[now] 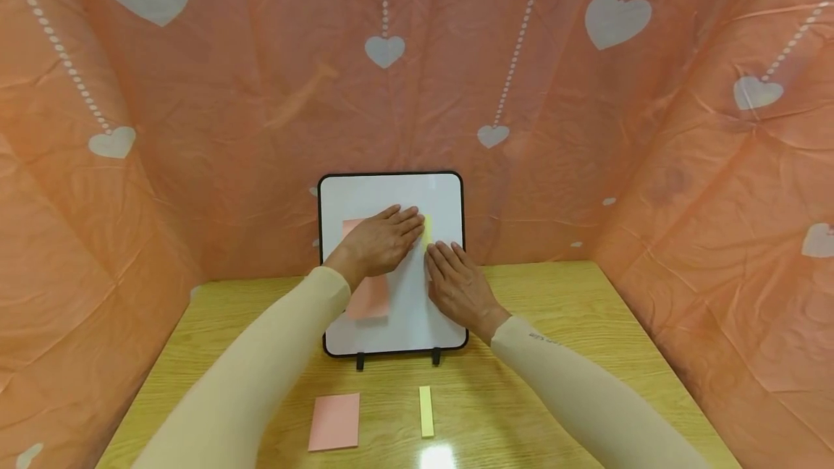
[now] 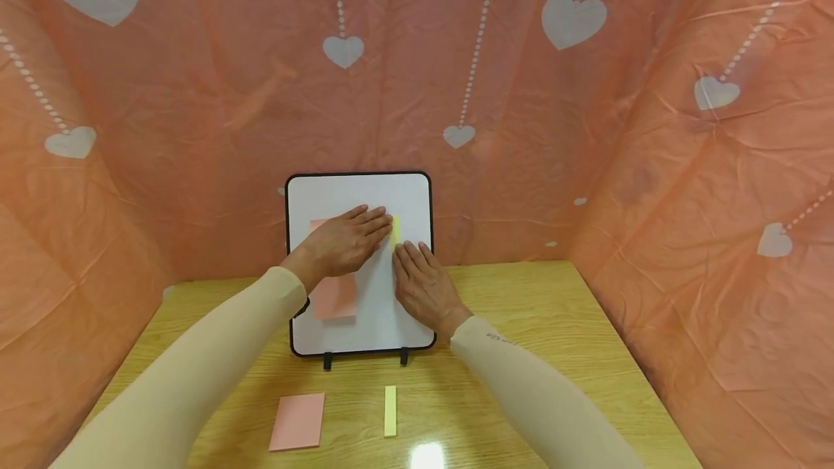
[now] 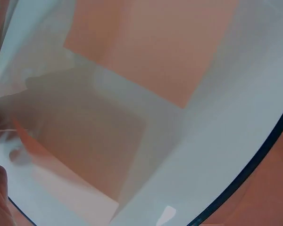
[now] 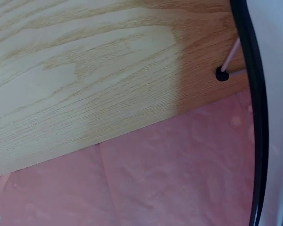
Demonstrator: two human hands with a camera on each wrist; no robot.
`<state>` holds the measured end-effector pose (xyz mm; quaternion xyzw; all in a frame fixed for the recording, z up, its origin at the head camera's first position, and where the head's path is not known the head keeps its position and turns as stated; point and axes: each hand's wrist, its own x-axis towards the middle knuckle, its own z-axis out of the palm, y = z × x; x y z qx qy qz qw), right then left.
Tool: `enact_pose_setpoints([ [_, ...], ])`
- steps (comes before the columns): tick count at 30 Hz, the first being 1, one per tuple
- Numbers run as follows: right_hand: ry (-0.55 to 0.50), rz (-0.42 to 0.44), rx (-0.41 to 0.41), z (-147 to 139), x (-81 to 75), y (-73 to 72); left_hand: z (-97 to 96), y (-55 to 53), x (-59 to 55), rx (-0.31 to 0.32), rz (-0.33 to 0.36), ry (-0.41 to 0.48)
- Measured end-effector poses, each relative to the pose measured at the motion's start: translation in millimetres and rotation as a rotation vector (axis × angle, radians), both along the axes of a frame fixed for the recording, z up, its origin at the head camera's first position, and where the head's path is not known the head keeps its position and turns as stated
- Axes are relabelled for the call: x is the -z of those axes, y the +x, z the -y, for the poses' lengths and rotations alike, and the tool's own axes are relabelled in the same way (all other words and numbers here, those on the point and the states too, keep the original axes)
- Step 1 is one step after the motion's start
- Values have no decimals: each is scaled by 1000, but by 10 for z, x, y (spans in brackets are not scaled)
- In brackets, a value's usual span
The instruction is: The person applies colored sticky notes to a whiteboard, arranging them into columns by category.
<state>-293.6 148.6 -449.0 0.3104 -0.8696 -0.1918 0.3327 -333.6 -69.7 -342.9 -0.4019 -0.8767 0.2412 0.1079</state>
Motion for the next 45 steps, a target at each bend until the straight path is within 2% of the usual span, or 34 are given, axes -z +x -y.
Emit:
enact_pose_setpoints([
  [6,14,26,2,-3,8,27,-24,-12,41,23,8,51],
  [15,17,16,11,-4,21,52,-11,-4,56,11,-28,32],
  [29,-44,-4,-3,20,73,83,19,95,150,-11,-39,82],
  [39,-129,-25,-49,21,119,163,29,234,244,-5,-38,157],
  [45,-178,-1,-62,2,159,276,49,395,364,11,-38,277],
])
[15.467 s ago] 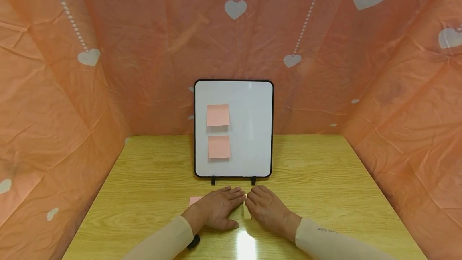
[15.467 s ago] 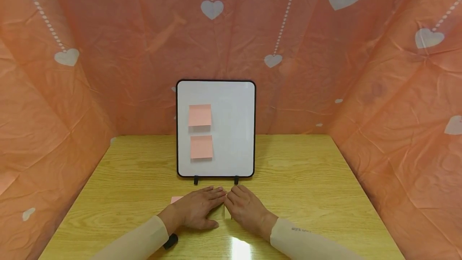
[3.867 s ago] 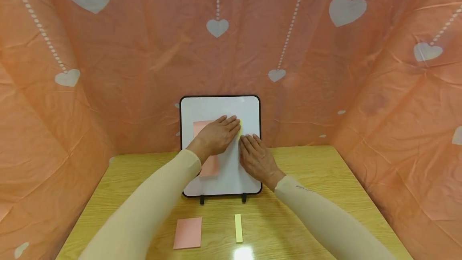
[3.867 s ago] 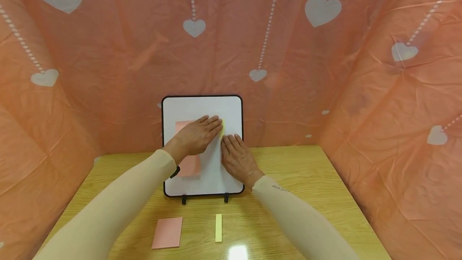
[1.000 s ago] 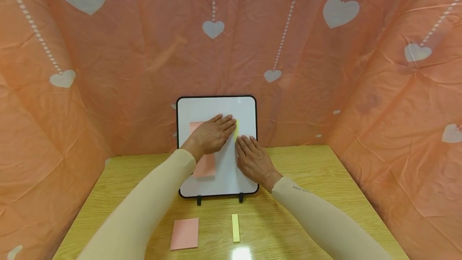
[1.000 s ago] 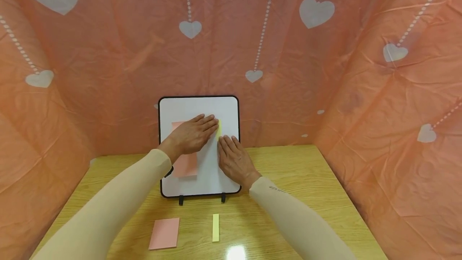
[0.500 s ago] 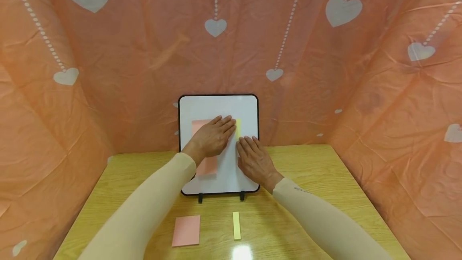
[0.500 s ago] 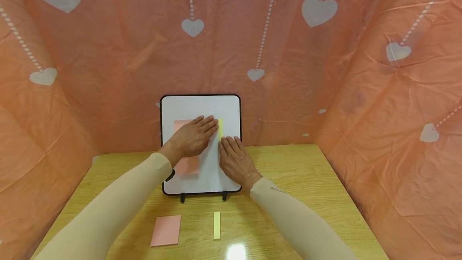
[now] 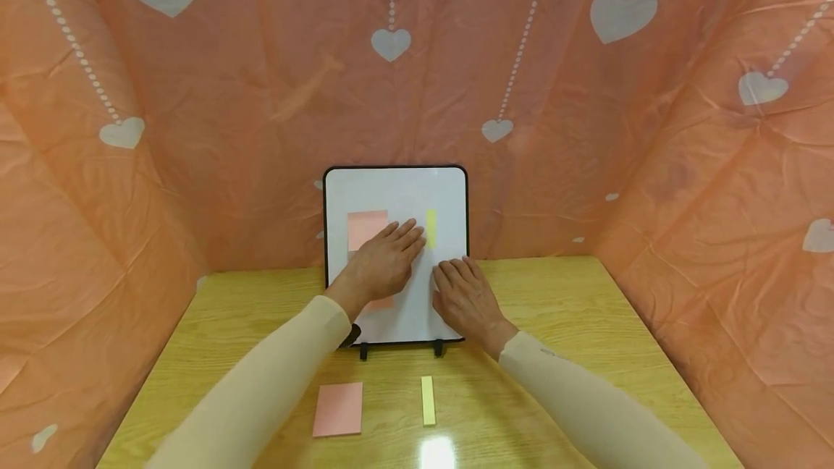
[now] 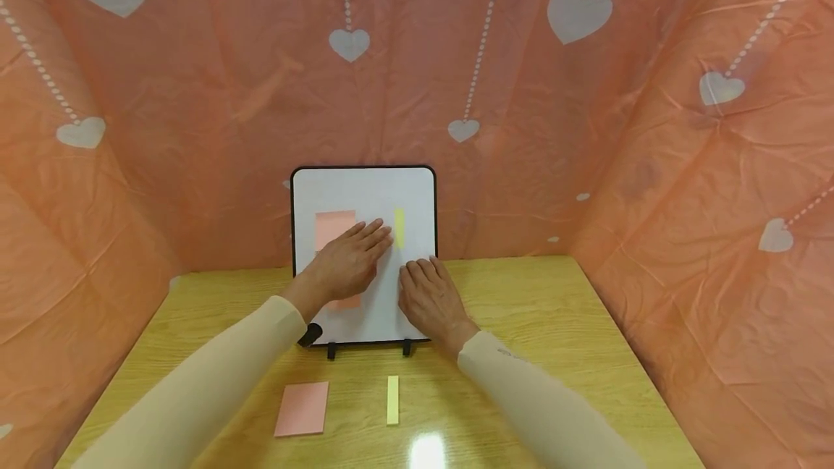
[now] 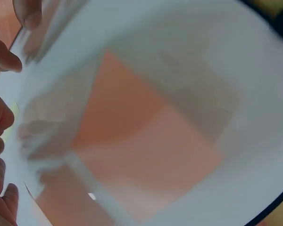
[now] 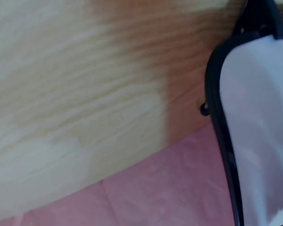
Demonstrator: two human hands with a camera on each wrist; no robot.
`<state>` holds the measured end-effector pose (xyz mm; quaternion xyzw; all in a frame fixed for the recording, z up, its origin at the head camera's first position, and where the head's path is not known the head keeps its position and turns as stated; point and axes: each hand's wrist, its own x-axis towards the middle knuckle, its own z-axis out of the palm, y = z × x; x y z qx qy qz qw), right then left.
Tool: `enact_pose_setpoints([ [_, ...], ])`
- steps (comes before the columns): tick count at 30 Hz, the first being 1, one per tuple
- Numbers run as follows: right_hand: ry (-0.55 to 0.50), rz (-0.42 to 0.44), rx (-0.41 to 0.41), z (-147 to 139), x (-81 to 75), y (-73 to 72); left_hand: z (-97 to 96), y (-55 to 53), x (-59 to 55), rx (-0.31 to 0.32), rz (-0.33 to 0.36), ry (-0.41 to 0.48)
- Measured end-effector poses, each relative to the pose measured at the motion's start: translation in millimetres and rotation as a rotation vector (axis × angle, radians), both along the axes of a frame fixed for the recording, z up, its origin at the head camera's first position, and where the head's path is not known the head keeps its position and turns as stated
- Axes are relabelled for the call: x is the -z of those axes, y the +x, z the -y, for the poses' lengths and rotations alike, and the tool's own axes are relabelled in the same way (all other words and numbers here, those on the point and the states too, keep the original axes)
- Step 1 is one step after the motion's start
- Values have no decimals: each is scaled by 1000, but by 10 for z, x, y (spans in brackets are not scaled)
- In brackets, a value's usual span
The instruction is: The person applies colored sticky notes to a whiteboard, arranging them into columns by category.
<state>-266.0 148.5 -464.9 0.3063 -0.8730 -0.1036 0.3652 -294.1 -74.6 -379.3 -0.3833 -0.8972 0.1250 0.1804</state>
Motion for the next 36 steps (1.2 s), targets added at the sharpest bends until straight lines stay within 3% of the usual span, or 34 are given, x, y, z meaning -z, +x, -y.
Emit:
enact_pose_setpoints([
  [6,-88,49,-32,-20,53,146,28,211,178,4,13,94],
  [12,-153,50,-68,-29,163,282,63,487,400,23,16,166],
  [17,-164,62,-75,-48,269,445,75,744,598,53,29,219],
  [24,-182,148,-70,-70,354,711,98,1048,863,65,53,241],
  [27,-183,191,-70,-84,386,826,100,1158,960,48,118,241],
  [34,-144,271,-89,-109,507,1035,86,1367,1198,-23,363,244],
  [36,-127,298,-94,-108,527,1084,77,1412,1255,-30,399,246],
])
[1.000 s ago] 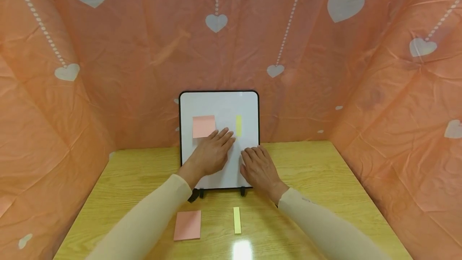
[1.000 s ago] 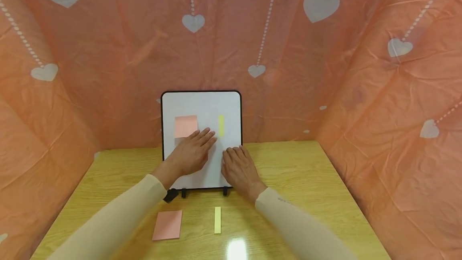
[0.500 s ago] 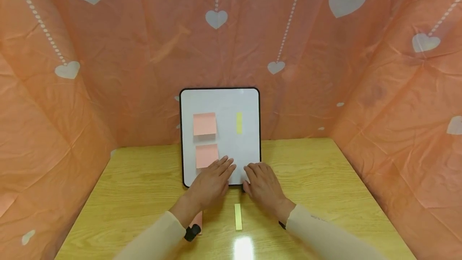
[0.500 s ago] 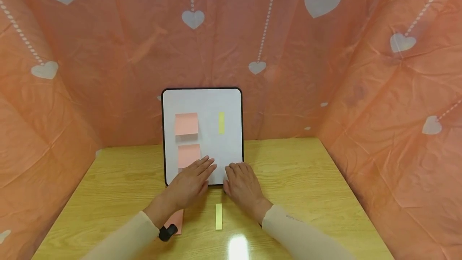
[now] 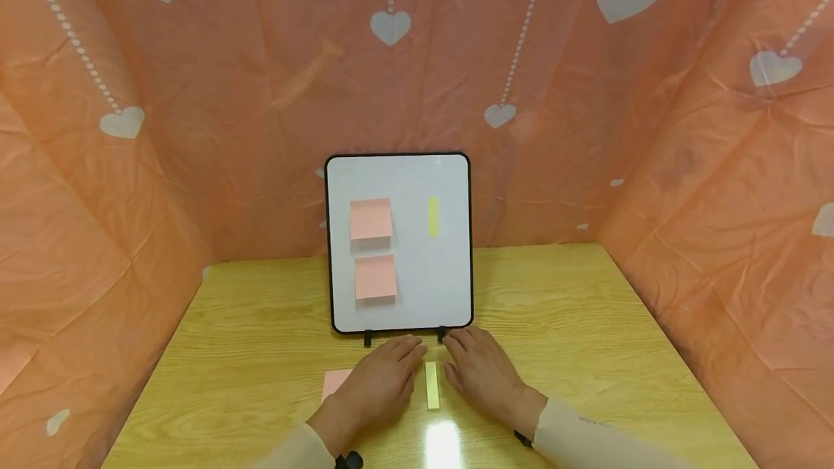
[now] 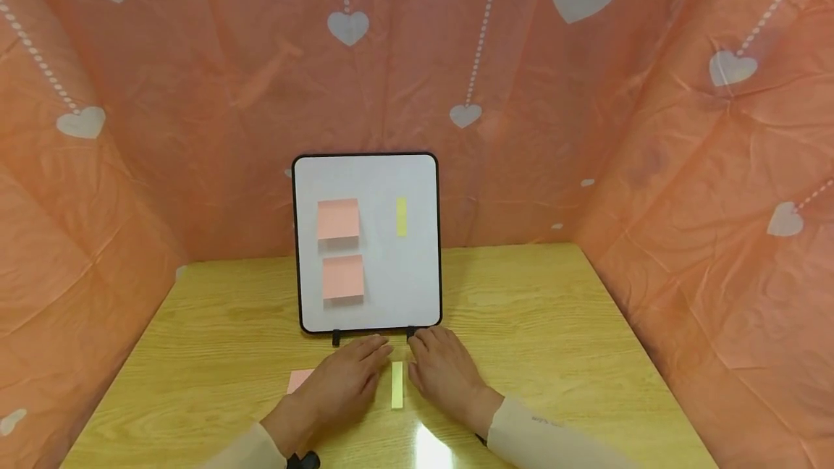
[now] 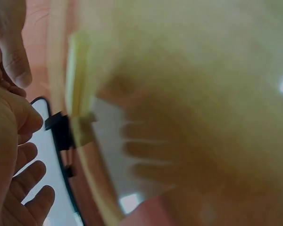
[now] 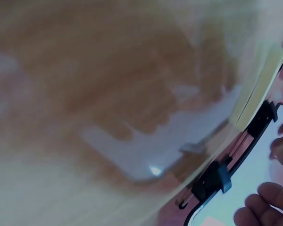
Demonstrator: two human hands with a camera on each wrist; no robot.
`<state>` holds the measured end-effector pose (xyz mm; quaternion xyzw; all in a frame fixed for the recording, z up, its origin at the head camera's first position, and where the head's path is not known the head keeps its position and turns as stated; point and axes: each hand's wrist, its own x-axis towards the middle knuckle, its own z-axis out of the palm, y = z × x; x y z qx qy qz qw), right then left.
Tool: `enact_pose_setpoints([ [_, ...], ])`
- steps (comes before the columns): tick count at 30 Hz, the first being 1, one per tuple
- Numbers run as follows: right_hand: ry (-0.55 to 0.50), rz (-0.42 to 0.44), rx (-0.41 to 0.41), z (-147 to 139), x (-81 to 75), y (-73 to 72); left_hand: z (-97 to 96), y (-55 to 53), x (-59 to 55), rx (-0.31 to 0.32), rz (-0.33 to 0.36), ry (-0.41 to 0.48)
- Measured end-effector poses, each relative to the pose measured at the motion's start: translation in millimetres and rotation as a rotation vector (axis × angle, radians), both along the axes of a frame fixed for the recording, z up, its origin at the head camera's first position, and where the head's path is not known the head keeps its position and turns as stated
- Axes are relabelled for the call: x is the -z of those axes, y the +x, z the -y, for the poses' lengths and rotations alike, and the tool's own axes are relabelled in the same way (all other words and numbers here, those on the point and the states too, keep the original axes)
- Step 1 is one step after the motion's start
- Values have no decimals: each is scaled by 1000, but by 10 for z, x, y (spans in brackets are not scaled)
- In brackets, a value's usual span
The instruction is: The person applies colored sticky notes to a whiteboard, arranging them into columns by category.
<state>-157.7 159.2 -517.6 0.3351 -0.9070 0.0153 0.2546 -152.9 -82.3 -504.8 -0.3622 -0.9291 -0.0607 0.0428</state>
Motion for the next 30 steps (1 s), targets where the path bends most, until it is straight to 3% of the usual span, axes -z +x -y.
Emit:
enact_pose_setpoints([
  [6,52,72,-23,7,27,133,-34,57,120,26,-11,-10],
  [13,87,82,-77,19,67,224,-22,46,193,75,-13,-37],
  [23,143,92,-135,32,93,277,67,25,161,111,209,-86],
  [26,155,81,-166,42,102,284,76,41,163,125,206,-92],
  [30,188,46,-202,50,114,304,73,76,181,154,149,-111],
])
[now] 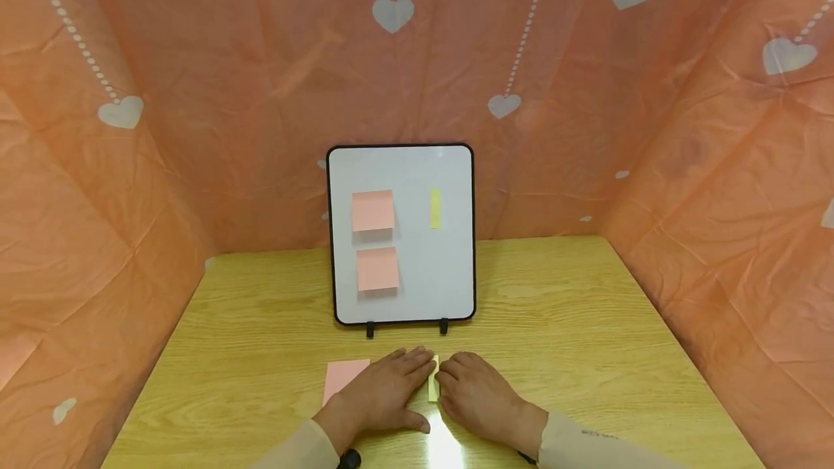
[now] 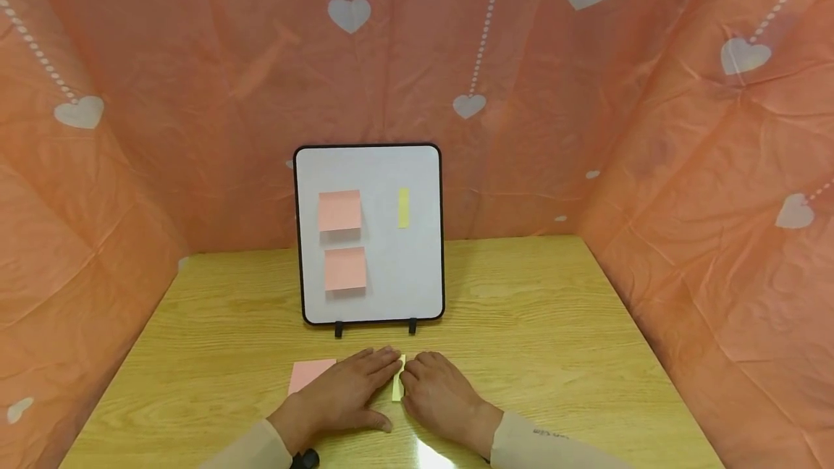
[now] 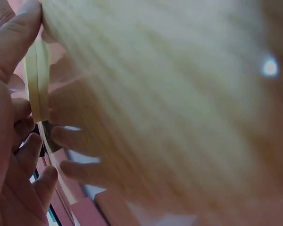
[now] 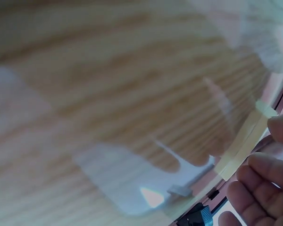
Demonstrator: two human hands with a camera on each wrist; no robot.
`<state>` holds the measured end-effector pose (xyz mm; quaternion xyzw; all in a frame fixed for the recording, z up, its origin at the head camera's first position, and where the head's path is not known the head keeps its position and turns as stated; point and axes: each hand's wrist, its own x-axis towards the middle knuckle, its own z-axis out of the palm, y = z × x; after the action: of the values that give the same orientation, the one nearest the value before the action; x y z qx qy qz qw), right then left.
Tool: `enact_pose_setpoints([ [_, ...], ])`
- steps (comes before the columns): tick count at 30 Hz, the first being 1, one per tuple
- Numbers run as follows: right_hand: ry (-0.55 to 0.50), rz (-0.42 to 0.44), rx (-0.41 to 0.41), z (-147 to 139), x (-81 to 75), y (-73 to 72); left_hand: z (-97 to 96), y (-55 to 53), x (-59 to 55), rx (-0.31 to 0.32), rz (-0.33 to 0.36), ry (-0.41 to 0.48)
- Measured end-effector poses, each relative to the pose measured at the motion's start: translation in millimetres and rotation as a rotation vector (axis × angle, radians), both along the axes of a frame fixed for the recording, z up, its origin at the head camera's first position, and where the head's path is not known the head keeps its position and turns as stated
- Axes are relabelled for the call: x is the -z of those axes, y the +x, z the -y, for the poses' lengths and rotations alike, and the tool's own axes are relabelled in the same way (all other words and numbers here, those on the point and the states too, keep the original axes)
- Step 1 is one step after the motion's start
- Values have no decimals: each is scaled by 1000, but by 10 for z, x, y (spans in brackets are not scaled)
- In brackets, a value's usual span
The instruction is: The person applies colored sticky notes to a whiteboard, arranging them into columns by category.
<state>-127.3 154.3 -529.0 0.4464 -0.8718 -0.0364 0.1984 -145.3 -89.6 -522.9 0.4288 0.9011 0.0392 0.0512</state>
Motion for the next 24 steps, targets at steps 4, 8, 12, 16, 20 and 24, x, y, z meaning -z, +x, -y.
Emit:
enact_pose_setpoints([
  [4,32,-24,-21,7,2,13,-5,25,12,18,-47,-27],
  [8,39,-19,-26,27,5,7,-6,36,22,19,-65,-47],
  [12,62,-35,-24,43,-7,0,-8,37,30,16,-60,-50],
  [16,74,-41,-18,47,-22,2,-9,36,46,18,-64,-40],
  [20,73,-33,-12,47,-28,5,-10,33,57,22,-72,-33],
  [24,59,-19,-11,44,-26,9,-15,28,57,20,-67,-33],
])
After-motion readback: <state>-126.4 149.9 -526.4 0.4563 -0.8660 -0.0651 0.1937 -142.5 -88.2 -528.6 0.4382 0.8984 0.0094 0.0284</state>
